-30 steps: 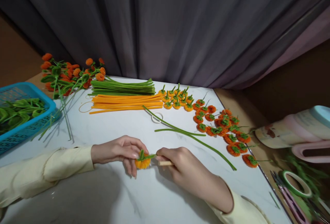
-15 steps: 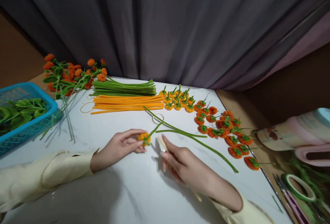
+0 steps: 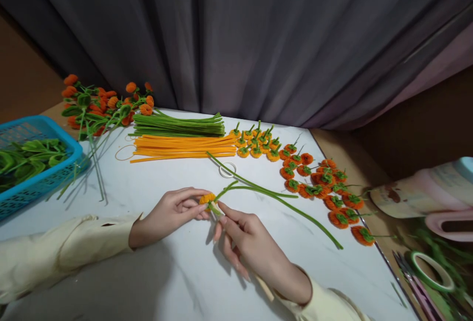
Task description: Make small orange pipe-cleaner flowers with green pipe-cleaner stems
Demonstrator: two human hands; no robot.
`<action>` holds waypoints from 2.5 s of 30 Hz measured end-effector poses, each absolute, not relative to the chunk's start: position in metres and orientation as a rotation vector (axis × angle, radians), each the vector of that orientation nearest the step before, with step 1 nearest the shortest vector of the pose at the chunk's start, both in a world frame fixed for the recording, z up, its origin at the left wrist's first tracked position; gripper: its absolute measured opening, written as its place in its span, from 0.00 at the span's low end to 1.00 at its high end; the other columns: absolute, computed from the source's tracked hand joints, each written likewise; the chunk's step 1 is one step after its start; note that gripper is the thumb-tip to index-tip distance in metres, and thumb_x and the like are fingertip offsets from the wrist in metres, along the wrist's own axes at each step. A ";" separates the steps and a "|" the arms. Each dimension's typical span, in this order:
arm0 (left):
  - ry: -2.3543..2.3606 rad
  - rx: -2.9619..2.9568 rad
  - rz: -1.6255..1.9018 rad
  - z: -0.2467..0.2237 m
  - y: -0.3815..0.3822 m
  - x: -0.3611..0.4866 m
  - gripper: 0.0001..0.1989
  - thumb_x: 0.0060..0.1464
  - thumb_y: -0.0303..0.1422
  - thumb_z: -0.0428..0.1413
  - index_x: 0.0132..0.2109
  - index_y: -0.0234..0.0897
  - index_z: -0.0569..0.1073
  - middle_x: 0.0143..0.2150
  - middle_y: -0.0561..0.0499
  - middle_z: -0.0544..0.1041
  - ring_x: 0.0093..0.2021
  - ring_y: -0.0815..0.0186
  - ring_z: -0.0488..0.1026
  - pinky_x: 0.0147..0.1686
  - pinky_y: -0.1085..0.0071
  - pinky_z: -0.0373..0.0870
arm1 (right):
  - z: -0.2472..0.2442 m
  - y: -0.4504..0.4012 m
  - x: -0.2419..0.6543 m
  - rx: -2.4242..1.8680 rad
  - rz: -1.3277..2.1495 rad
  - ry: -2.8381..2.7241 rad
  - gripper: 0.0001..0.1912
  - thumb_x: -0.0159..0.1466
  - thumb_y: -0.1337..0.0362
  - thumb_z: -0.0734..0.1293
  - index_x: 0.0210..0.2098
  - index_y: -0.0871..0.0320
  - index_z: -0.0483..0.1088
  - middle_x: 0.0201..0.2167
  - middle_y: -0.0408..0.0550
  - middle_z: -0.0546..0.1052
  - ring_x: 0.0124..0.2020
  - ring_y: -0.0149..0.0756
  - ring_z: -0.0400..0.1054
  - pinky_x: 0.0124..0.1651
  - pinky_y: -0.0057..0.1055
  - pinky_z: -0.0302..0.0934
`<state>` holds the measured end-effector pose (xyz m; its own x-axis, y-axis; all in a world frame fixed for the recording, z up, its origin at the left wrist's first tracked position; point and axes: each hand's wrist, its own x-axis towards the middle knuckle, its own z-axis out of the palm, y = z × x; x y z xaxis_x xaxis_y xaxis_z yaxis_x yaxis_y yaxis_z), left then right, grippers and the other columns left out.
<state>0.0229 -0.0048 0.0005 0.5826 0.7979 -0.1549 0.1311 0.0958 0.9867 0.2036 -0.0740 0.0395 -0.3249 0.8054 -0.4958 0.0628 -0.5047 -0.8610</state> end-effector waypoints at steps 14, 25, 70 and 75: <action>0.679 1.303 0.546 -0.003 0.001 0.023 0.20 0.51 0.36 0.58 0.51 0.32 0.71 0.47 0.46 0.66 0.35 0.64 0.77 0.38 0.68 0.77 | 0.036 -0.074 0.201 -1.438 1.796 -1.097 0.22 0.62 0.52 0.61 0.49 0.62 0.66 0.14 0.33 0.59 0.09 0.19 0.44 0.11 0.19 0.39; 0.618 1.191 0.402 -0.006 0.004 0.022 0.17 0.49 0.36 0.60 0.45 0.31 0.73 0.37 0.48 0.72 0.32 0.64 0.78 0.33 0.69 0.76 | 0.033 -0.077 0.204 -1.473 1.287 -1.840 0.17 0.67 0.63 0.53 0.50 0.61 0.64 0.23 0.40 0.62 0.19 0.24 0.53 0.22 0.21 0.49; 0.433 1.089 0.219 0.011 0.021 0.015 0.10 0.51 0.32 0.58 0.38 0.30 0.79 0.34 0.44 0.80 0.26 0.70 0.72 0.32 0.72 0.70 | 0.055 -0.061 0.210 -1.389 1.241 -2.054 0.17 0.67 0.59 0.55 0.47 0.62 0.68 0.21 0.40 0.64 0.19 0.25 0.47 0.21 0.22 0.46; 0.438 1.045 0.180 0.012 0.021 0.014 0.09 0.50 0.31 0.58 0.37 0.30 0.79 0.32 0.45 0.79 0.26 0.70 0.72 0.32 0.73 0.70 | 0.053 -0.061 0.208 -1.398 1.238 -2.053 0.19 0.67 0.58 0.54 0.49 0.61 0.69 0.25 0.43 0.67 0.21 0.25 0.49 0.21 0.22 0.46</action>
<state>0.0140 0.0215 0.0118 0.8997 0.3479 -0.2636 0.0615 0.4968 0.8657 0.2079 -0.0612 0.0531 -0.4427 0.8805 -0.1694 0.5610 0.1246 -0.8184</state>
